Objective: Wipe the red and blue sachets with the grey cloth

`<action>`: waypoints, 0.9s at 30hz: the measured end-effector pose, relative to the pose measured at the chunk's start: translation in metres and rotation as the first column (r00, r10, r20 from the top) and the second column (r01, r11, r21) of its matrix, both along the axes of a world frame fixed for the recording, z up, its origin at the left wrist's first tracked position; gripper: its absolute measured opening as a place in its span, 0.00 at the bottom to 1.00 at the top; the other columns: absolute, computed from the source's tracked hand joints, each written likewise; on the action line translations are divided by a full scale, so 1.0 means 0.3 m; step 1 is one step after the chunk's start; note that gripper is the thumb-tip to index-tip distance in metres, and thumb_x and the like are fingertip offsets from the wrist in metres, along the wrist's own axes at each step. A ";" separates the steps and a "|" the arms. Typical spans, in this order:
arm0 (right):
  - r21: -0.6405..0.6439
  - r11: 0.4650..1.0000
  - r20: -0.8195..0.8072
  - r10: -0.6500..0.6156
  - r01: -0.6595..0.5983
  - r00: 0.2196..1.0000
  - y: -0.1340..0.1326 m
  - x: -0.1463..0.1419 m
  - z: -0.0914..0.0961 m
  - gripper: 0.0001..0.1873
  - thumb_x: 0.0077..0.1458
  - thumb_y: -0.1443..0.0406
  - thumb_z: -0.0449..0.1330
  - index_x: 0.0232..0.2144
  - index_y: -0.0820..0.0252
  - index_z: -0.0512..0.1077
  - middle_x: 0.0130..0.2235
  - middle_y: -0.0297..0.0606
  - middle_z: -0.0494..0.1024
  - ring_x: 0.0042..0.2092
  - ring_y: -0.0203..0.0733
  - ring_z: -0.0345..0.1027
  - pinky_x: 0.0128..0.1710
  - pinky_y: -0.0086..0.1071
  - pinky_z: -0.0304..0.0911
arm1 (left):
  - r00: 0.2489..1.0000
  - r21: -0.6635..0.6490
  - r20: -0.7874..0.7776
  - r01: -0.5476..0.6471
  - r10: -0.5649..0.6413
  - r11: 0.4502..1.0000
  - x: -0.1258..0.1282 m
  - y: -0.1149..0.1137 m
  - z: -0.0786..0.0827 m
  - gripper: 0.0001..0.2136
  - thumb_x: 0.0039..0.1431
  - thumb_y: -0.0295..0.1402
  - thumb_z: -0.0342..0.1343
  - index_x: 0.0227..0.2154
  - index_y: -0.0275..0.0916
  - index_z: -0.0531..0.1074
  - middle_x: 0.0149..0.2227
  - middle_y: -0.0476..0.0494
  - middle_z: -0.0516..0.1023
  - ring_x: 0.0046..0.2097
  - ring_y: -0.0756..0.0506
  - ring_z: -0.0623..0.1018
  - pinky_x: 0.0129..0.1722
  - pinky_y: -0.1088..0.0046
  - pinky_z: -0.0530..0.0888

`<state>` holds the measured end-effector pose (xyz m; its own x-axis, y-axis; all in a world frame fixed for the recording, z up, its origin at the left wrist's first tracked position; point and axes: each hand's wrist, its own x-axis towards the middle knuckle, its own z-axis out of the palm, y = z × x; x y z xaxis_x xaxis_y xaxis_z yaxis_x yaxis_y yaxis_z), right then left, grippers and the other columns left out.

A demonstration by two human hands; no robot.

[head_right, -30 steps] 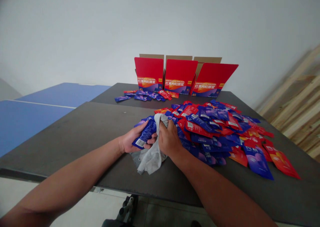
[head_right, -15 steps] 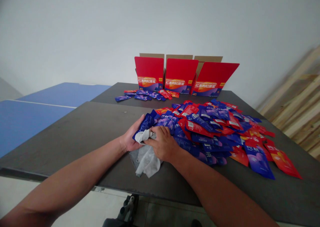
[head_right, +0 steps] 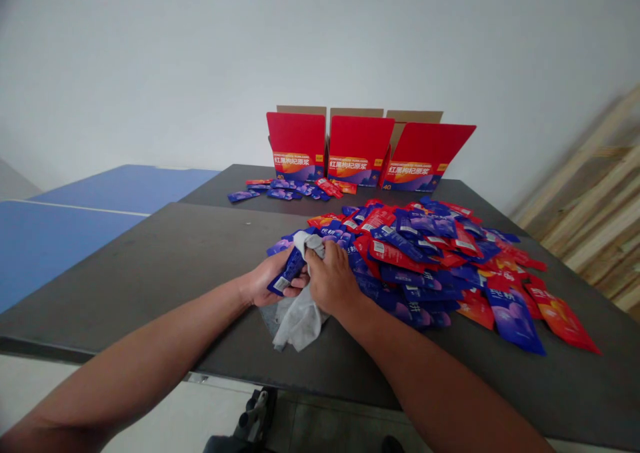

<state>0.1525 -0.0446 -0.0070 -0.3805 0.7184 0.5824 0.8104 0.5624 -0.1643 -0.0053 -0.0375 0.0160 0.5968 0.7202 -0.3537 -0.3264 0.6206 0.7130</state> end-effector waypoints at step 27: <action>0.057 0.951 0.022 0.302 -0.303 0.953 0.016 0.035 -0.029 0.19 0.57 0.70 0.49 0.45 0.55 0.76 0.42 0.45 0.66 0.43 0.48 0.59 0.44 0.42 0.57 | 0.900 0.216 0.268 -0.404 0.344 0.889 -0.047 0.071 0.027 0.15 0.61 0.30 0.54 0.51 0.38 0.68 0.44 0.39 0.77 0.40 0.44 0.81 0.43 0.63 0.78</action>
<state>0.1630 -0.0398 -0.0156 -0.5823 0.5331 0.6138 0.6025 0.7899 -0.1145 -0.0195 -0.0162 0.0242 0.3037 0.9526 -0.0169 -0.6615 0.2236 0.7159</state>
